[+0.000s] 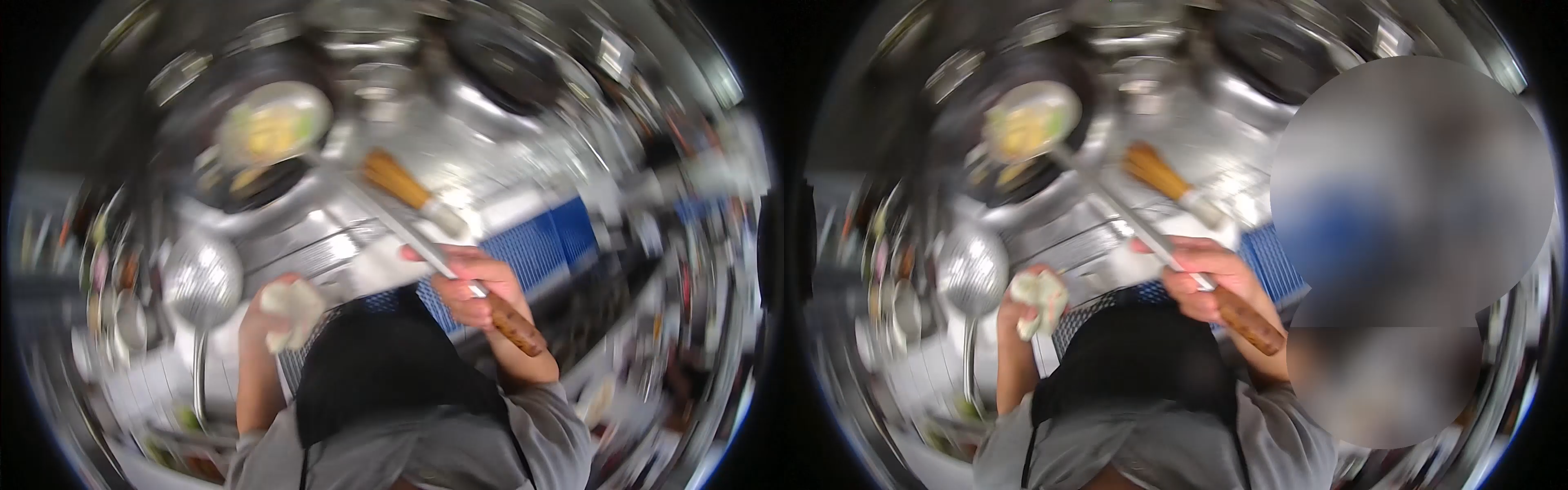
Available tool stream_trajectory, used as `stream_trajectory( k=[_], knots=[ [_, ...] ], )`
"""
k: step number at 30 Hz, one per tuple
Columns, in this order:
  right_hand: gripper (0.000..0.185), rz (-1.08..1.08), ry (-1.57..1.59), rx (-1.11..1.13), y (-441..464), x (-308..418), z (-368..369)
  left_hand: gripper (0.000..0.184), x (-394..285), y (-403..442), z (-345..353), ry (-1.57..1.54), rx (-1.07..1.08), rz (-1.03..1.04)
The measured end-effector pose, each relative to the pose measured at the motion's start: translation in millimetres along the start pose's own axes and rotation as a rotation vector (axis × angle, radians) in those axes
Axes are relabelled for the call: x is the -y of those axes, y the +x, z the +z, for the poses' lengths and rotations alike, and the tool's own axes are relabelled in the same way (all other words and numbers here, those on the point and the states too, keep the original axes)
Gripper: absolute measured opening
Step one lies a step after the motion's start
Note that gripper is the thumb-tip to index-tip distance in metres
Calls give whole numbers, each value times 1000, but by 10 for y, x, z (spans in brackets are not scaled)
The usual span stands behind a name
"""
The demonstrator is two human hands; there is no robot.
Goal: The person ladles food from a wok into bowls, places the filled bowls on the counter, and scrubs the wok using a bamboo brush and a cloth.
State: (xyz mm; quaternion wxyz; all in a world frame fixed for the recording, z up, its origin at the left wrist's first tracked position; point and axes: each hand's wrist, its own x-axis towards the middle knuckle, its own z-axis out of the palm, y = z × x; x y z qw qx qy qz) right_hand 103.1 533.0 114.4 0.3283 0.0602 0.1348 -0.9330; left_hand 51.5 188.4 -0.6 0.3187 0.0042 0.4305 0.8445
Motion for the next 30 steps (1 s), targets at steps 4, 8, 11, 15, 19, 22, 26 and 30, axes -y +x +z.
stream_trajectory(
  k=[4, 8, 11, 15, 19, 22, 26, 30],
  knots=[
    [47, -333, 32, -39, -717, -354, -65, 65, 96, 481, 390, 165, 259, -313],
    [46, -691, 126, -109, -1295, -656, -201, 65, 256, 825, 868, 263, 333, -518],
    [49, -935, 167, -140, -1640, -761, -405, 65, 319, 1080, 1114, 342, 465, -640],
    [48, -1236, 134, -358, -2082, -660, -844, 67, 529, 1354, 1499, 416, 540, -710],
    [45, -1414, 205, -591, -2575, -416, -1637, 71, 801, 1564, 1789, 442, 534, -775],
    [41, -1539, 346, -647, -3000, -325, -2423, 69, 963, 1624, 2155, 440, 435, -798],
    [38, -1714, 466, -544, -3462, -418, -3299, 69, 1164, 1777, 2444, 479, 396, -865],
    [31, -1850, 536, -574, -3851, -645, -3854, 68, 1334, 1896, 2631, 516, 348, -892]
  ],
)
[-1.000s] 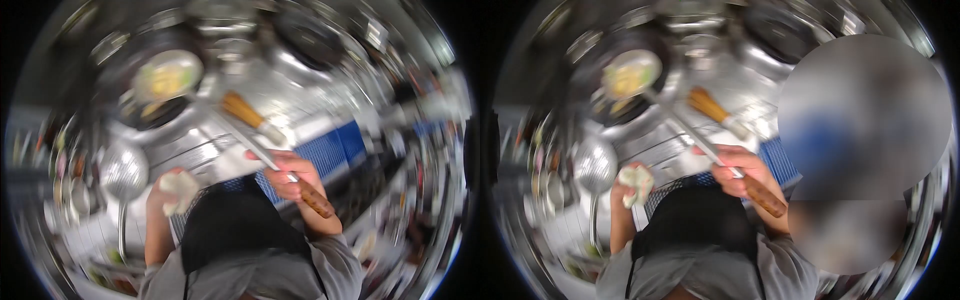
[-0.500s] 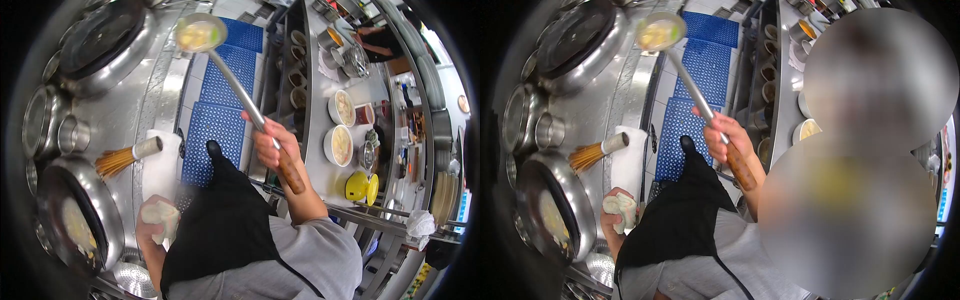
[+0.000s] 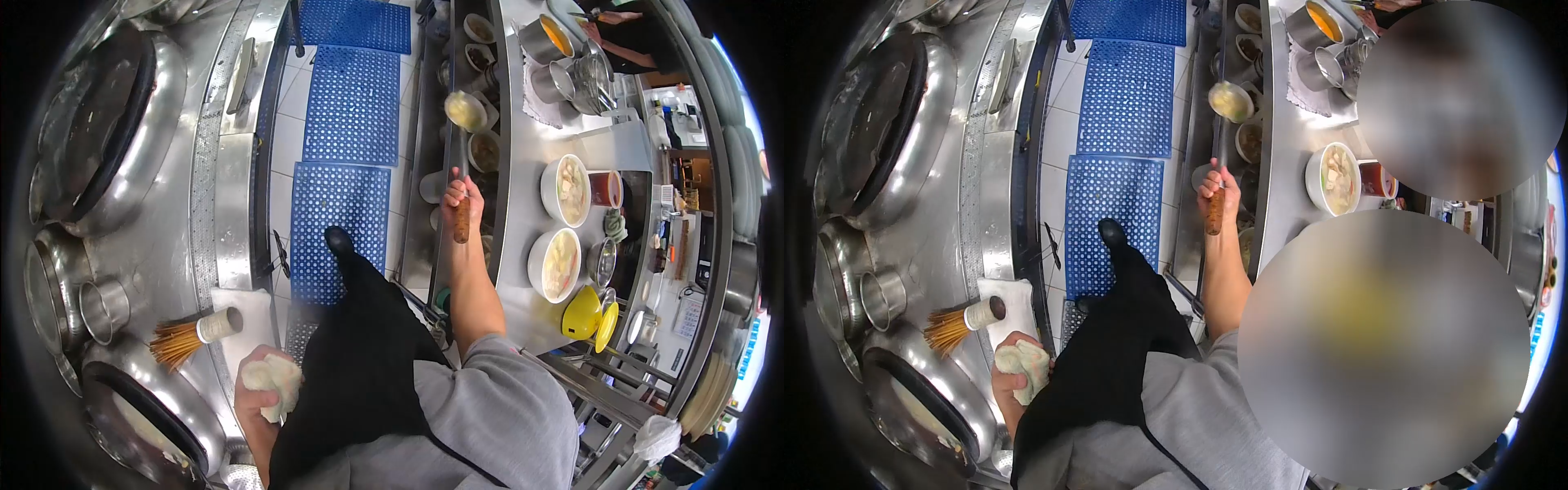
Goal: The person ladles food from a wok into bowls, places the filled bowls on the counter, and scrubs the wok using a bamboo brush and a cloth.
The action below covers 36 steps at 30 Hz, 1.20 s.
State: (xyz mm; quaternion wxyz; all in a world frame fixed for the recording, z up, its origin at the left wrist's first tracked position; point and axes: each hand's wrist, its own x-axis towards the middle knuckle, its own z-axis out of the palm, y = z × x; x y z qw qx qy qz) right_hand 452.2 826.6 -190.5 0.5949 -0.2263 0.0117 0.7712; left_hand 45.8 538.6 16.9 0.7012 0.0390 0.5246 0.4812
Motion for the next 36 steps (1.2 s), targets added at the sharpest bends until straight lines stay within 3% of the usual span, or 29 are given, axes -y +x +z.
stream_trajectory(
  k=[8, 12, 18, 19, 22, 23, 26, 28, 29, 30, 31, 32, 33, 34, 36],
  knots=[
    [10, -178, -161, -281, 68, 507, -537, 69, -49, 217, -46, -43, -11, -63],
    [9, -350, -509, -741, 118, 402, -440, 69, -48, 248, -104, -40, 7, -84],
    [16, -402, -1233, -986, 130, 216, -365, 66, 30, 115, -115, -60, -71, -23],
    [15, -349, -1569, -1105, 113, 219, -445, 66, 42, 83, -119, -55, -78, -7],
    [20, -579, -2197, -1116, -136, 43, -425, 66, 44, -10, 69, -75, -179, 111],
    [30, -441, -2157, -1145, -227, 14, -349, 67, 75, -73, 44, -69, -201, 118],
    [29, -473, -2207, -1064, -452, -105, -341, 66, 203, -230, -125, -50, -245, 172],
    [30, -595, -1955, -782, -693, -193, -493, 64, 424, -199, -467, -48, -268, 253],
    [30, -620, -1826, -591, -745, -334, -539, 61, 564, -237, -656, -187, -248, 261],
    [29, -563, -1797, -511, -900, -472, -360, 59, 687, -263, -745, -335, -277, 272],
    [24, -300, -1609, -586, -1140, -719, 140, 73, 1035, -180, -1125, -339, -272, 307],
    [18, -280, -1634, -434, -1211, -817, 107, 70, 1185, -269, -1118, -518, -358, 332],
    [19, -245, -1539, -360, -1416, -1032, 384, 66, 1002, -445, -906, -476, -375, 346],
    [23, -213, -1468, -174, -1557, -1125, 512, 63, 940, -639, -838, -386, -400, 343],
    [42, -164, -1423, 139, -1685, -1264, 657, 53, 1143, -784, -967, -525, -312, 503]
  ],
)
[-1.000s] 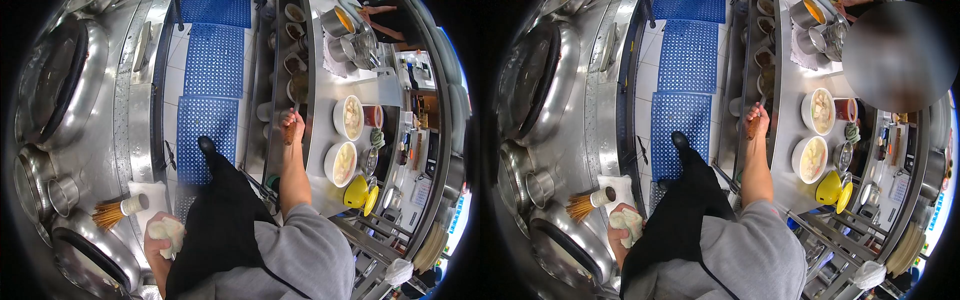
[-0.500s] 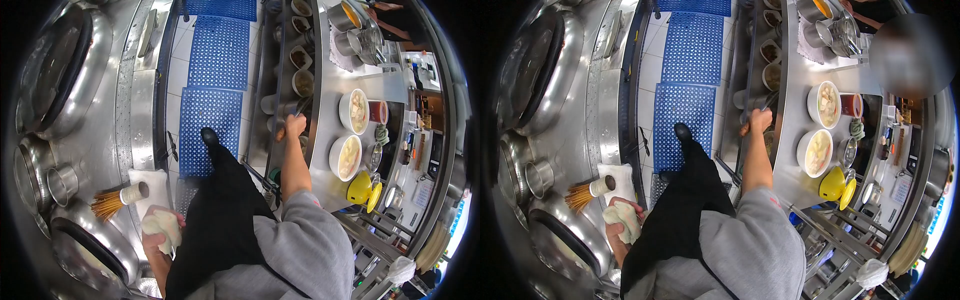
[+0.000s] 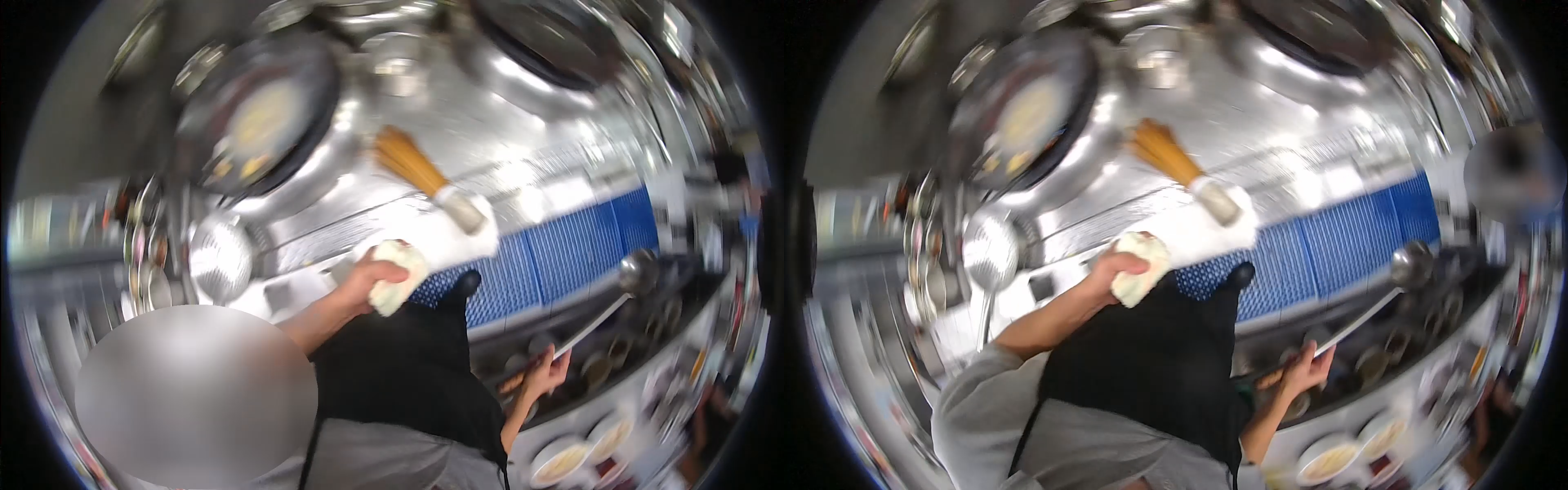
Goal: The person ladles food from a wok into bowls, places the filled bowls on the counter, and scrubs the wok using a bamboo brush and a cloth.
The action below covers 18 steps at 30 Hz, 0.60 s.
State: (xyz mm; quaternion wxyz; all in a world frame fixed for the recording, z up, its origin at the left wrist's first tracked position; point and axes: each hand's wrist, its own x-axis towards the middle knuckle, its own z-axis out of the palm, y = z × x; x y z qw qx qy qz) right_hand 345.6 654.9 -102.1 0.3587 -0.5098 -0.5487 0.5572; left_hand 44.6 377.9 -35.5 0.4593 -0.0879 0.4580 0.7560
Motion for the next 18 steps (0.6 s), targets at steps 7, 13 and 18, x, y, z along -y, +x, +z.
stream_trajectory(
  k=[7, 13, 18],
  knots=[
    [59, -188, -88, 667, -194, 1134, 1277, 35, -279, -574, -840, -451, -447, 525],
    [55, -179, -341, 1331, -1059, 2020, 2675, 75, -1195, -880, -1637, -514, -664, 619],
    [56, -247, -698, 1617, -1489, 2361, 3282, 72, -1187, -1070, -1655, -654, -579, 561]
  ],
)
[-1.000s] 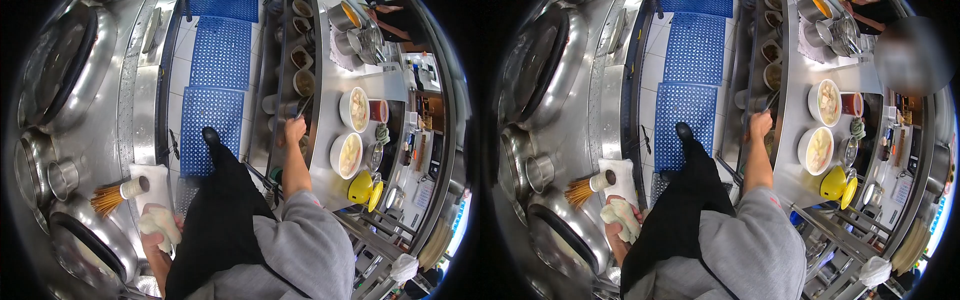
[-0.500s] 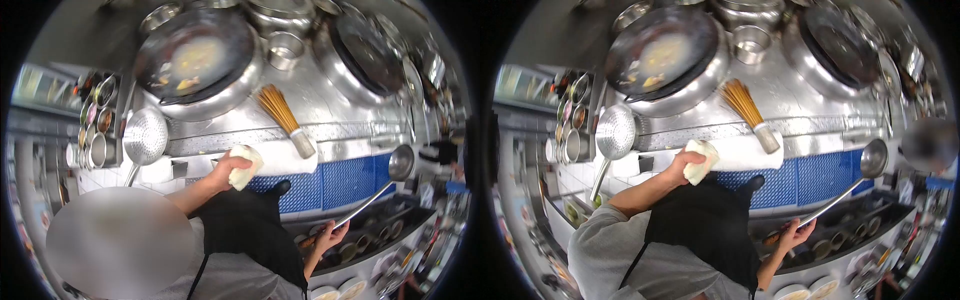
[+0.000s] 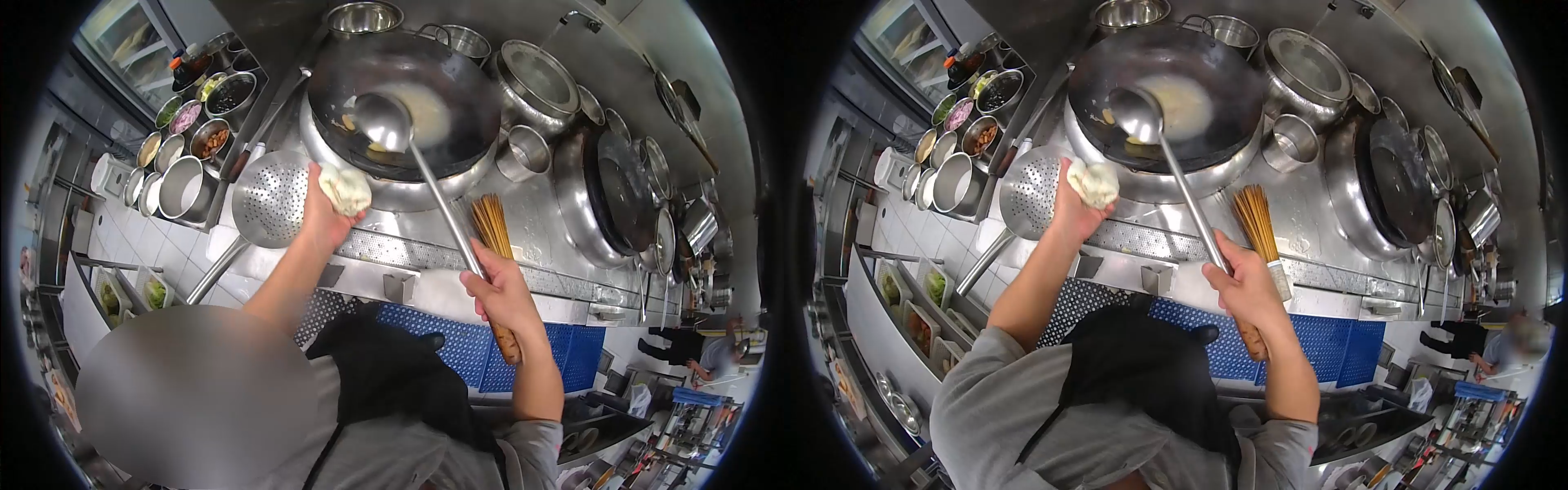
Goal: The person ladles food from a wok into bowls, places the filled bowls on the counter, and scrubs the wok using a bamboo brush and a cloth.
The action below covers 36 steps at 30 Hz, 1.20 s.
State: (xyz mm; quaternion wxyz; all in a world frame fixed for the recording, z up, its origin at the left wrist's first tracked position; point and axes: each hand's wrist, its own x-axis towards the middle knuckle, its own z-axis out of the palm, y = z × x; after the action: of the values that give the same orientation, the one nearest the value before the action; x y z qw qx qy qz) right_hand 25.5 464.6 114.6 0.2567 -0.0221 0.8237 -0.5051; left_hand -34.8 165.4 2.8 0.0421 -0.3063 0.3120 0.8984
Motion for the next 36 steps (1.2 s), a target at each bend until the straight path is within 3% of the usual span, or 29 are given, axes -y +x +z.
stream_trajectory(
  k=[2, 3, 6, 9, 12, 14, 18, 19, 22, 23, 27, 36],
  knots=[
    [56, 2, -166, 49, 137, 68, 6, 68, 85, -102, -125, -17, 66, -31],
    [57, -96, -324, -12, 279, 50, 16, 59, 112, -152, -183, -40, 105, -48],
    [58, -412, -784, -178, 876, -83, 81, 53, 258, -188, -347, 11, 59, -38],
    [54, -339, -803, -188, 1271, 298, 105, 50, 320, -332, -393, -53, 50, -14],
    [55, -431, -904, -143, 1683, 374, 62, 47, 353, -416, -569, -89, 101, 18],
    [58, -394, -1025, -102, 1684, 397, -2, 39, 397, -438, -690, -118, 169, 32],
    [60, -381, -1245, -93, 1413, 173, -345, 41, 347, -723, -583, -164, 31, 77],
    [59, -373, -1295, -99, 1329, 118, -434, 42, 332, -774, -615, -145, 89, 72],
    [60, -418, -1102, -106, 1203, 12, -781, 54, 457, -736, -712, -107, -23, 137],
    [58, -610, -994, -161, 1357, -224, -930, 54, 492, -717, -752, -99, -5, 149],
    [55, -222, -410, -111, 1639, -9, -992, 54, 608, -725, -689, -97, 1, 144],
    [54, -112, -97, 83, 2143, -113, -1292, 58, 811, -969, -598, -45, -42, 195]
  ],
)
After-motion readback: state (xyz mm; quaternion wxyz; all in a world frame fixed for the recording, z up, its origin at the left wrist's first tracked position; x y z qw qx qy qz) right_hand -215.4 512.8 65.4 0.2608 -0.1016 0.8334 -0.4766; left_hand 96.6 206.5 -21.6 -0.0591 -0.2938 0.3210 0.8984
